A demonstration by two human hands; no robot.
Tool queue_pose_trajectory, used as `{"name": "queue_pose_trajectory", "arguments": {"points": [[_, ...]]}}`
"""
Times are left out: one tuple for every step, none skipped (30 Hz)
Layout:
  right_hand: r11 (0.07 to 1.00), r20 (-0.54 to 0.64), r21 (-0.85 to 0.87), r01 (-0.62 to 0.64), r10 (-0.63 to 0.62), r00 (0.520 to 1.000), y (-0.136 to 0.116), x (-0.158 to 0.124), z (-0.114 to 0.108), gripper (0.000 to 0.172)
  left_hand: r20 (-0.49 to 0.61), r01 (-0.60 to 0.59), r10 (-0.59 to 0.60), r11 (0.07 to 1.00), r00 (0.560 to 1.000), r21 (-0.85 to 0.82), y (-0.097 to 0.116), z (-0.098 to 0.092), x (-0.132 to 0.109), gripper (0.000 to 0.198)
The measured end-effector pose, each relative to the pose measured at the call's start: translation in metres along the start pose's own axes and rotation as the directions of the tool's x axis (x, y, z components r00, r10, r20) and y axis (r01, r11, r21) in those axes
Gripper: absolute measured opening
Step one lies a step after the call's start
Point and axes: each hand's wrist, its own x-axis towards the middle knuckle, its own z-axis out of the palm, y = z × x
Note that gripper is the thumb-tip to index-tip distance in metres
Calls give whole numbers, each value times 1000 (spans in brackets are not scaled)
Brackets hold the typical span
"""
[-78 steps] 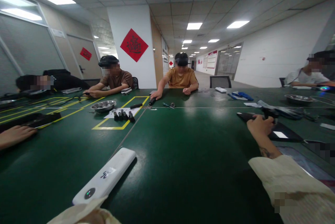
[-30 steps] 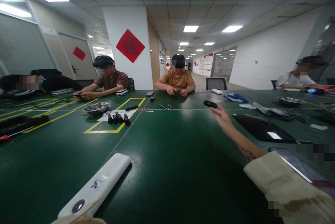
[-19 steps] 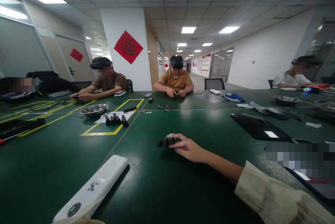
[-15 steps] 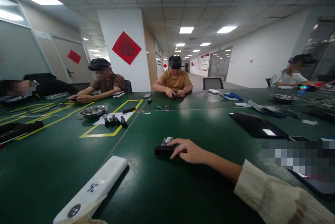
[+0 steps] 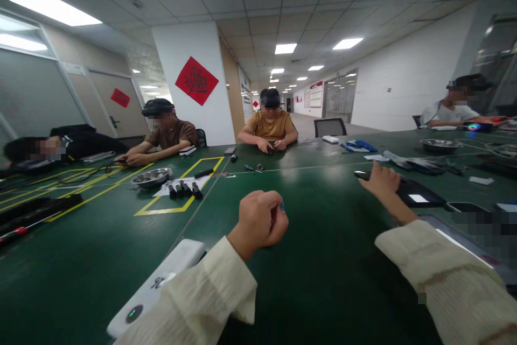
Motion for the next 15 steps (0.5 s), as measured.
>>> {"name": "queue_pose_trajectory", "arguments": {"points": [[999, 14, -13, -44, 44, 999, 19, 4, 3, 70, 116, -45, 34, 995, 993, 91, -6, 7, -1, 5], [997, 43, -13, -81, 81, 996, 34, 7, 5, 74, 178, -51, 22, 986, 984, 161, -12, 13, -4, 8], [993, 80, -5, -121, 121, 989, 47, 9, 6, 79, 207, -25, -21, 976, 978, 218, -19, 18, -9, 12], [988, 131, 10, -153, 151, 980, 55, 12, 7, 83, 216, 25, -84, 965, 973, 261, -26, 21, -14, 17], [984, 187, 29, -176, 168, 968, 60, 14, 8, 85, 226, 88, -158, 952, 961, 293, -33, 23, -18, 20], [981, 231, 45, -191, 176, 957, 62, 16, 8, 87, 222, 160, -237, 935, 946, 316, -40, 24, -22, 22], [978, 264, 57, -200, 179, 948, 62, 19, 9, 89, 200, 242, -316, 914, 927, 326, -47, 25, -25, 24], [977, 281, 63, -204, 179, 943, 62, 21, 10, 90, 154, 331, -392, 889, 907, 315, -53, 24, -27, 25], [977, 283, 65, -202, 176, 943, 60, 23, 11, 91, 106, 416, -457, 867, 883, 276, -59, 23, -28, 26], [978, 276, 61, -199, 175, 945, 59, 24, 13, 91, 55, 495, -516, 843, 855, 208, -64, 22, -29, 25], [978, 265, 55, -200, 179, 947, 59, 26, 15, 90, 11, 560, -566, 820, 825, 118, -69, 21, -29, 24], [977, 254, 46, -207, 189, 949, 60, 28, 18, 89, -40, 603, -601, 797, 798, 40, -73, 20, -30, 23], [974, 250, 37, -223, 207, 946, 63, 29, 21, 87, -87, 627, -626, 779, 775, -18, -77, 19, -30, 21], [970, 247, 33, -242, 227, 942, 66, 30, 23, 83, -128, 642, -644, 764, 755, -57, -80, 19, -31, 20], [966, 243, 44, -254, 236, 941, 69, 32, 26, 79, -162, 651, -655, 755, 738, -84, -83, 18, -32, 19]]}}
